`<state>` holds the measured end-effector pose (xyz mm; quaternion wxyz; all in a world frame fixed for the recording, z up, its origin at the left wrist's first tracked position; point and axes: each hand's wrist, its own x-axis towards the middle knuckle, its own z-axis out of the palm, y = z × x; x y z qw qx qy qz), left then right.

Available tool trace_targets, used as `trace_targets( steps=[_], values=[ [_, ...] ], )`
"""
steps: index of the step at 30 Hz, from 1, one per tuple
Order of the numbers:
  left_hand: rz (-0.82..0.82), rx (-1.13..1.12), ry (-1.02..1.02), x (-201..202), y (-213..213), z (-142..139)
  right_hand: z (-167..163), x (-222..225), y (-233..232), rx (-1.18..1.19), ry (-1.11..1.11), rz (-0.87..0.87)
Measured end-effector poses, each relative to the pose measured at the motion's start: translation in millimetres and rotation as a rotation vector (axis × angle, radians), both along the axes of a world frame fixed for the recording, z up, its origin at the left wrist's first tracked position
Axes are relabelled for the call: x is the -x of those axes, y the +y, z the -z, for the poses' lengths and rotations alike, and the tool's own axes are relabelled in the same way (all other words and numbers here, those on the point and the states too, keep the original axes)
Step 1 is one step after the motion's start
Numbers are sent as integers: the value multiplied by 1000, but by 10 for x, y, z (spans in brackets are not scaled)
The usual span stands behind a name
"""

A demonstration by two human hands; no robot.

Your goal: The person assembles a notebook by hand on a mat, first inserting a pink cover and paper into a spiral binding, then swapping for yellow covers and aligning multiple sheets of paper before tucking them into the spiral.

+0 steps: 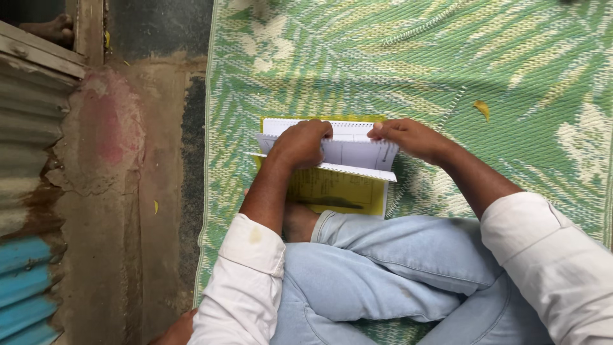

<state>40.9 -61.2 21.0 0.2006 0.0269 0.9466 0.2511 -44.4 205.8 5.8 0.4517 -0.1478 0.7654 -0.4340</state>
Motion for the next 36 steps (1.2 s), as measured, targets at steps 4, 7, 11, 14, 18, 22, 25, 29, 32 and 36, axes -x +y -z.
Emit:
trace_targets(
  steps=[4,7,11,14,18,22,25,29,32,36],
  values=[
    [21,44,-6,-8,42,-34,85,34,21,14,-148,71],
    [70,96,0,-12,51,-77,82,43,32,-6,-89,50],
    [112,99,-8,-8,47,-130,59,63,31,-54,-15,33],
    [128,163,-53,1,70,-156,63,70,38,-37,18,22],
    [93,173,-112,6,93,-174,104,88,59,-30,51,2],
    [98,185,-128,5,88,-156,149,95,72,14,59,9],
    [92,171,-131,5,75,-111,150,99,68,31,63,8],
    [112,180,-134,11,57,-34,110,100,54,3,39,34],
    [129,170,-120,9,37,-8,88,96,53,17,22,45],
    [117,123,-120,-9,0,-49,113,125,87,39,-58,51]
  ],
)
